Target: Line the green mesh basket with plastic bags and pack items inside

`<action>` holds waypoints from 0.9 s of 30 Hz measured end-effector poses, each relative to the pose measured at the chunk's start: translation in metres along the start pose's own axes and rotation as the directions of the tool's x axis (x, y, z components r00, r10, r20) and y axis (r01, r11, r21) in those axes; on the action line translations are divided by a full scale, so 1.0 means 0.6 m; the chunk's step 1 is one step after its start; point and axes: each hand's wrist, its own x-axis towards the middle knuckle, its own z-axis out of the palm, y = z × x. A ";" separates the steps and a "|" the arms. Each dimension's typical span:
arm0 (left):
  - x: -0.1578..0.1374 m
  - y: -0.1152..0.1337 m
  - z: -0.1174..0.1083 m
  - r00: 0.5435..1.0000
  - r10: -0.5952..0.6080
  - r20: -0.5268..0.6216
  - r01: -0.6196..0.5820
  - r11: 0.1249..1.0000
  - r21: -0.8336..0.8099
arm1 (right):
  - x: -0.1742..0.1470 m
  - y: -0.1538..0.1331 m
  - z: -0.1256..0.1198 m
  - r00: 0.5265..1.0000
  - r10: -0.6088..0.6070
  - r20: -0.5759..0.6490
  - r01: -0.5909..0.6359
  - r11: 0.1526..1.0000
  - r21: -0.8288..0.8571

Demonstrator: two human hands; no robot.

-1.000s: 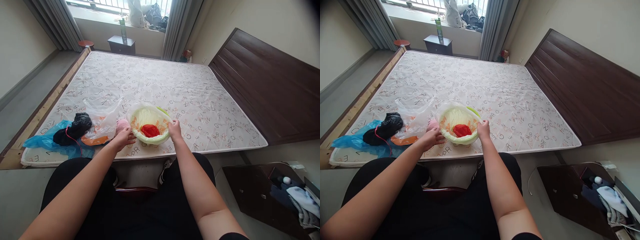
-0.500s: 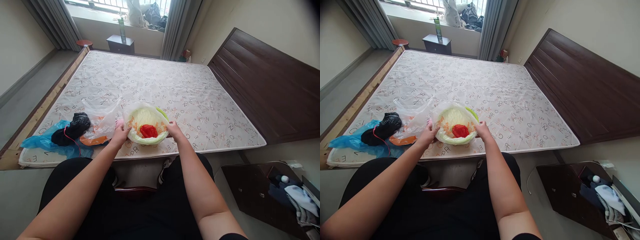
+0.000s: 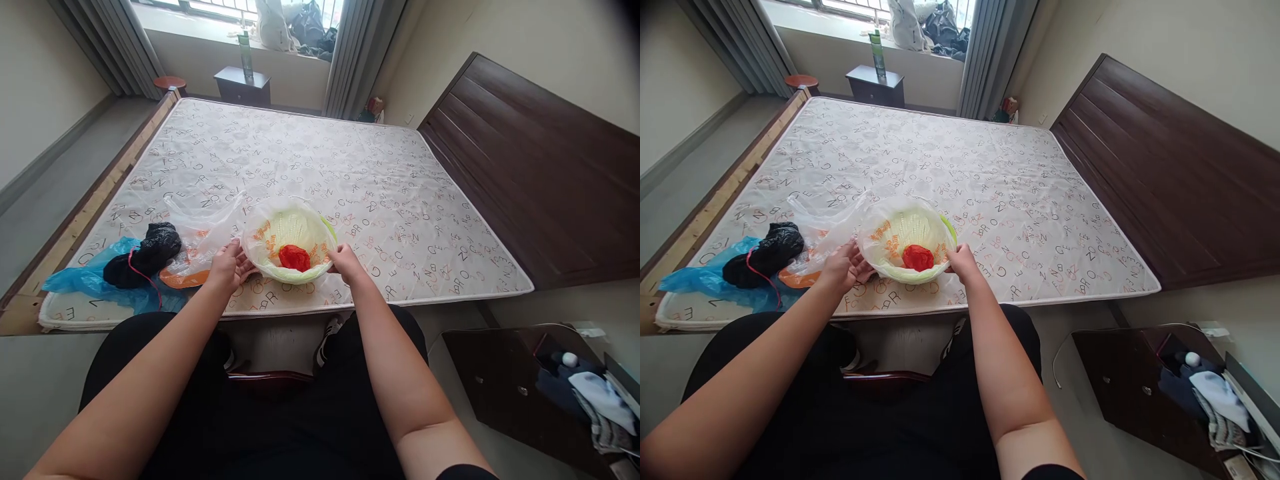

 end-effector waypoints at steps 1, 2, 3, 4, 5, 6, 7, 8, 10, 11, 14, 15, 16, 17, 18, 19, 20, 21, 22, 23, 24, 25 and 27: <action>-0.004 -0.004 0.001 0.999 -0.036 0.026 0.036 0.999 0.010 | 0.000 0.000 0.001 1.000 0.002 -0.003 -0.002 1.000 0.002; -0.008 -0.009 0.002 0.996 -0.070 0.047 0.070 0.997 0.012 | 0.001 0.001 0.002 1.000 0.010 -0.007 -0.010 1.000 0.004; -0.013 -0.015 0.003 0.993 -0.100 0.062 0.099 0.995 0.013 | 0.003 0.001 0.002 1.000 0.023 -0.009 -0.023 1.000 0.010; -0.018 -0.022 0.005 0.989 -0.126 0.079 0.125 0.992 0.023 | 0.005 0.002 0.001 0.999 0.031 -0.009 -0.030 0.999 0.024; -0.023 -0.029 0.007 0.985 -0.144 0.092 0.142 0.989 0.026 | 0.008 0.003 0.001 1.000 0.030 -0.009 -0.030 0.999 0.041; -0.028 -0.037 0.009 0.982 -0.157 0.104 0.156 0.988 0.022 | 0.011 0.005 0.000 1.000 0.020 -0.014 -0.019 0.998 0.056; -0.032 -0.044 0.010 0.979 -0.165 0.116 0.165 0.986 0.017 | 0.014 0.006 -0.002 1.000 0.001 -0.025 0.001 0.998 0.065; -0.036 -0.051 0.011 0.978 -0.168 0.121 0.168 0.986 0.016 | 0.017 0.008 -0.003 0.999 -0.027 -0.041 0.030 0.997 0.065; -0.043 -0.063 0.013 0.980 -0.156 0.121 0.153 0.988 0.036 | 0.021 0.010 -0.005 0.992 -0.098 -0.084 0.101 0.994 0.038; -0.047 -0.068 0.014 0.983 -0.141 0.120 0.136 0.989 0.052 | 0.022 0.011 -0.006 0.986 -0.133 -0.099 0.136 0.991 0.017; -0.063 -0.082 0.018 0.989 -0.068 0.128 0.060 0.996 0.067 | 0.020 0.010 -0.008 0.960 -0.242 -0.141 0.234 0.969 -0.075; -0.070 -0.087 0.020 0.989 -0.039 0.144 0.031 0.998 0.058 | 0.019 0.008 -0.007 0.948 -0.277 -0.159 0.262 0.959 -0.110; -0.078 -0.091 0.023 0.986 -0.008 0.166 0.000 0.999 0.049 | 0.018 0.007 -0.007 0.936 -0.308 -0.172 0.287 0.948 -0.138; -0.085 -0.096 0.026 0.981 0.021 0.190 -0.030 0.999 0.044 | 0.017 0.006 -0.007 0.925 -0.336 -0.178 0.310 0.938 -0.156; -0.093 -0.101 0.029 0.976 0.043 0.214 -0.054 0.997 0.047 | 0.016 0.005 -0.006 0.918 -0.358 -0.174 0.331 0.929 -0.165; -0.099 -0.105 0.033 0.970 0.056 0.235 -0.071 0.996 0.055 | 0.015 0.003 -0.007 0.914 -0.372 -0.162 0.346 0.923 -0.166; -0.103 -0.109 0.035 0.966 0.062 0.250 -0.080 0.995 0.063 | 0.014 0.001 -0.007 0.913 -0.379 -0.148 0.355 0.920 -0.166; -0.105 -0.112 0.037 0.965 0.064 0.255 -0.082 0.995 0.063 | 0.012 -0.001 -0.009 0.913 -0.385 -0.138 0.360 0.917 -0.172; -0.104 -0.114 0.039 0.967 0.066 0.246 -0.082 0.995 0.056 | 0.009 -0.004 -0.011 0.911 -0.390 -0.134 0.364 0.913 -0.184; -0.100 -0.114 0.038 0.972 0.076 0.224 -0.087 0.995 0.039 | 0.006 -0.007 -0.014 0.908 -0.395 -0.136 0.366 0.910 -0.195; -0.093 -0.112 0.037 0.977 0.093 0.190 -0.098 0.995 0.017 | 0.003 -0.010 -0.018 0.907 -0.396 -0.142 0.366 0.909 -0.198; -0.085 -0.109 0.035 0.983 0.110 0.150 -0.111 0.994 -0.002 | 0.000 -0.013 -0.022 0.908 -0.393 -0.146 0.364 0.912 -0.192; -0.065 -0.097 0.026 0.988 0.116 0.103 -0.116 0.993 -0.002 | -0.003 -0.017 -0.029 0.917 -0.371 -0.145 0.347 0.923 -0.164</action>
